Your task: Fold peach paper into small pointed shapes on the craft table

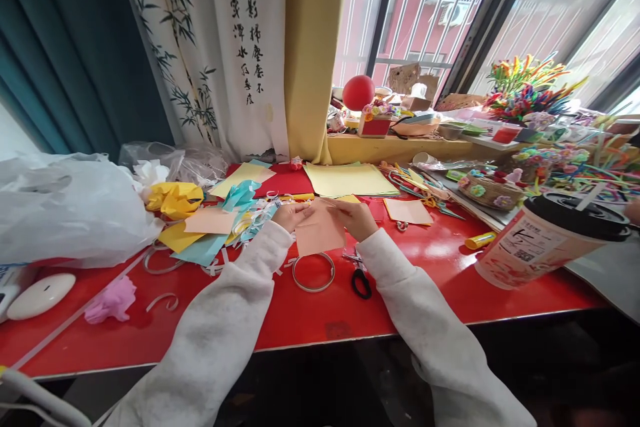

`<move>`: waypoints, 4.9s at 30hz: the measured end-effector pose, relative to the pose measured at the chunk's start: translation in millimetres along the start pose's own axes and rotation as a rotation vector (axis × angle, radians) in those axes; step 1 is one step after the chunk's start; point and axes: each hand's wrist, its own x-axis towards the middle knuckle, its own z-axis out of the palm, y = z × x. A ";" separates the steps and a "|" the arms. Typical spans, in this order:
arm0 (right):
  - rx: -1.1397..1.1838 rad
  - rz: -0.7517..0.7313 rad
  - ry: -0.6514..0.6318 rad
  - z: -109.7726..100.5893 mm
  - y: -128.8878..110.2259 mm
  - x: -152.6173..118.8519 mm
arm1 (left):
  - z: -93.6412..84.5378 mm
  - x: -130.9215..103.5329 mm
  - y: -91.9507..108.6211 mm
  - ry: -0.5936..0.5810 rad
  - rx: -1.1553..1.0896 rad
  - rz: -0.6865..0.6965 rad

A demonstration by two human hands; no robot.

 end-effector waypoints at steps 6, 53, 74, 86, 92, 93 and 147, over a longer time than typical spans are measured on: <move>-0.158 -0.148 -0.126 -0.2 -8.7 -4.0 | -1.9 1.0 -2.7 0.066 0.059 0.008; 0.405 0.296 -0.532 0.9 0.9 3.1 | 2.1 -0.1 -3.1 -0.086 0.439 0.094; 0.406 0.207 -0.628 2.6 0.1 0.7 | 2.6 -2.4 -0.3 -0.147 0.308 0.027; 0.220 0.256 -0.594 3.5 -0.3 -0.9 | 6.2 -6.1 6.5 -0.089 0.287 0.001; 0.203 0.270 -0.630 4.5 -0.4 -0.2 | 9.1 -4.1 -1.5 -0.038 0.374 0.022; 0.204 0.276 -0.644 4.8 -0.7 -0.2 | 9.0 -3.7 -2.7 -0.034 0.392 0.026; 0.721 0.615 -0.441 -1.5 -0.5 0.8 | 0.6 1.6 -5.8 -0.073 0.151 0.027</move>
